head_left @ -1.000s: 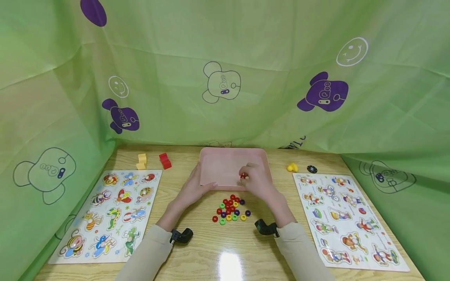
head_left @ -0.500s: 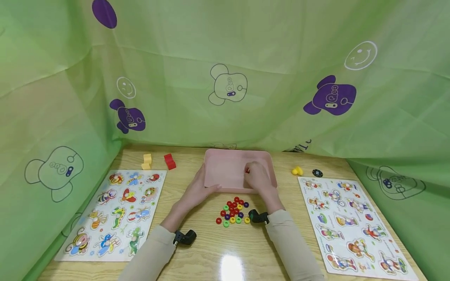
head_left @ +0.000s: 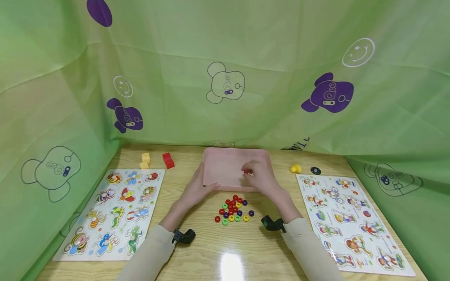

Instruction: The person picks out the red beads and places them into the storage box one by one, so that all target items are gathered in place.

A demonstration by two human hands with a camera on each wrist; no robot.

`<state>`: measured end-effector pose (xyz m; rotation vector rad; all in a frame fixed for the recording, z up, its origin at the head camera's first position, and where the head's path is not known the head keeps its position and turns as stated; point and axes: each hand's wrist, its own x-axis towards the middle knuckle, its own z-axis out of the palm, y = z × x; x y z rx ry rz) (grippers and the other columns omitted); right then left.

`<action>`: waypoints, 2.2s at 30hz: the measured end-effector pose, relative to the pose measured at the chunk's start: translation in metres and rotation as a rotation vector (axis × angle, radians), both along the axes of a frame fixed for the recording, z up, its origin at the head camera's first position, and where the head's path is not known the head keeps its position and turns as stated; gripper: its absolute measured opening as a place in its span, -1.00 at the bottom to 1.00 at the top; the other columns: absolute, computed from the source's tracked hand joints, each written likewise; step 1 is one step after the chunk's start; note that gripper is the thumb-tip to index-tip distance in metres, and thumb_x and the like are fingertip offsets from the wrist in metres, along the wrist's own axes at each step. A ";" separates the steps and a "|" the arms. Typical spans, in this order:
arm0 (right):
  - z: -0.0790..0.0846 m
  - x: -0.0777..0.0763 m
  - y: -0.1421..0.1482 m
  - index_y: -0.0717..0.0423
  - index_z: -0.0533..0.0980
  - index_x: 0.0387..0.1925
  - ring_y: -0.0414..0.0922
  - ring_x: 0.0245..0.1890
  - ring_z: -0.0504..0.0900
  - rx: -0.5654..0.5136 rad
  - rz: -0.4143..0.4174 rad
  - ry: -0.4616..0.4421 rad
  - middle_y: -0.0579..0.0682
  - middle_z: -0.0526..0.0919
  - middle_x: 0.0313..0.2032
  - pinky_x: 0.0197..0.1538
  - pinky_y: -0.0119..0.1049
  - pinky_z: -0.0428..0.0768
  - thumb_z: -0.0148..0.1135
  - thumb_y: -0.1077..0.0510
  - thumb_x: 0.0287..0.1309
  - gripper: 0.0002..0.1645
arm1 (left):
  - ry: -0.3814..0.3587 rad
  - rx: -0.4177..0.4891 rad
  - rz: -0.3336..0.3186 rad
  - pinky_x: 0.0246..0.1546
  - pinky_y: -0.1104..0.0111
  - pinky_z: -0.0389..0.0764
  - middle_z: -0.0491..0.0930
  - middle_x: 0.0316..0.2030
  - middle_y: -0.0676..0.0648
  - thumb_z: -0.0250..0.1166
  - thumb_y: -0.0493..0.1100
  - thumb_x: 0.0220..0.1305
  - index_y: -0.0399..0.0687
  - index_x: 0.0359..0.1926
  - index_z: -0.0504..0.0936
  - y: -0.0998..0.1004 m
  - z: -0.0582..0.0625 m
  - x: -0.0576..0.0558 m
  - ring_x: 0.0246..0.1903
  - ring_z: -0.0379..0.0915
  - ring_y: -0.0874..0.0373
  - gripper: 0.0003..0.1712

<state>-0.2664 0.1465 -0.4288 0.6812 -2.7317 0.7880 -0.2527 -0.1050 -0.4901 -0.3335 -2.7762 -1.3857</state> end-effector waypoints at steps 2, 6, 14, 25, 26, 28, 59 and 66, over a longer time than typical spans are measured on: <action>0.006 0.012 0.001 0.13 0.64 -0.30 -0.15 -0.34 0.56 -0.011 0.064 -0.002 -0.03 0.65 -0.37 -0.23 -0.30 0.53 0.28 0.29 0.01 -0.85 | 0.000 0.005 0.000 0.32 -0.04 0.10 -0.26 0.47 -0.11 0.24 0.33 0.05 0.29 0.41 -0.46 0.000 0.001 0.000 0.44 -0.22 -0.03 0.21; 0.012 0.037 0.001 0.06 0.63 -0.30 -0.26 -0.37 0.52 0.029 0.124 -0.063 -0.13 0.62 -0.39 -0.25 -0.38 0.52 0.26 0.28 0.04 -0.85 | 0.003 0.006 0.005 0.32 -0.04 0.10 -0.25 0.47 -0.12 0.25 0.31 0.06 0.28 0.42 -0.45 0.001 0.002 0.000 0.44 -0.21 -0.04 0.20; -0.007 0.058 -0.010 -0.01 0.63 -0.32 -0.33 -0.42 0.47 0.226 0.187 -0.072 -0.18 0.65 -0.39 -0.27 -0.43 0.51 0.22 0.22 0.11 -0.89 | 0.020 0.025 0.000 0.31 -0.04 0.13 -0.23 0.47 -0.09 0.27 0.26 0.07 0.32 0.41 -0.43 0.001 -0.001 -0.001 0.42 -0.14 -0.05 0.19; -0.019 0.063 -0.019 -0.06 0.57 -0.45 -0.30 -0.49 0.40 0.348 0.153 0.001 -0.24 0.54 -0.48 -0.34 -0.44 0.45 0.24 0.21 0.06 -0.92 | 0.012 0.010 0.001 0.30 -0.02 0.16 -0.22 0.47 -0.04 0.26 0.28 0.06 0.35 0.40 -0.44 0.001 -0.001 0.000 0.42 -0.12 -0.02 0.19; -0.020 0.063 -0.019 -0.05 0.57 -0.46 -0.30 -0.50 0.40 0.348 0.151 0.001 -0.24 0.52 -0.49 -0.36 -0.45 0.43 0.25 0.22 0.06 -0.92 | 0.014 0.009 -0.001 0.30 -0.03 0.16 -0.22 0.47 -0.05 0.26 0.28 0.06 0.34 0.41 -0.45 0.001 -0.001 0.000 0.42 -0.12 -0.03 0.19; -0.020 0.063 -0.020 -0.05 0.56 -0.47 -0.30 -0.50 0.38 0.349 0.151 0.000 -0.23 0.51 -0.49 -0.37 -0.45 0.42 0.25 0.22 0.06 -0.92 | 0.013 0.008 -0.003 0.30 -0.03 0.16 -0.23 0.47 -0.05 0.25 0.29 0.06 0.33 0.41 -0.45 0.000 -0.001 0.000 0.42 -0.13 -0.03 0.19; -0.033 -0.015 -0.005 0.07 0.58 -0.42 -0.11 -0.41 0.46 -0.031 -0.266 -0.239 -0.06 0.56 -0.45 -0.42 -0.35 0.40 0.21 0.27 0.03 -0.94 | 0.039 0.106 -0.087 0.29 -0.05 0.15 -0.13 0.46 -0.10 0.37 0.18 0.00 0.36 0.42 -0.42 0.002 0.002 -0.005 0.40 -0.06 -0.04 0.26; -0.034 -0.016 -0.006 0.10 0.58 -0.38 -0.12 -0.39 0.47 -0.044 -0.250 -0.214 -0.05 0.58 -0.42 -0.38 -0.34 0.42 0.22 0.25 0.03 -0.93 | -0.003 0.127 -0.075 0.29 -0.10 0.12 -0.12 0.45 -0.11 0.37 0.19 -0.02 0.32 0.43 -0.41 0.001 0.001 -0.008 0.41 -0.08 -0.05 0.27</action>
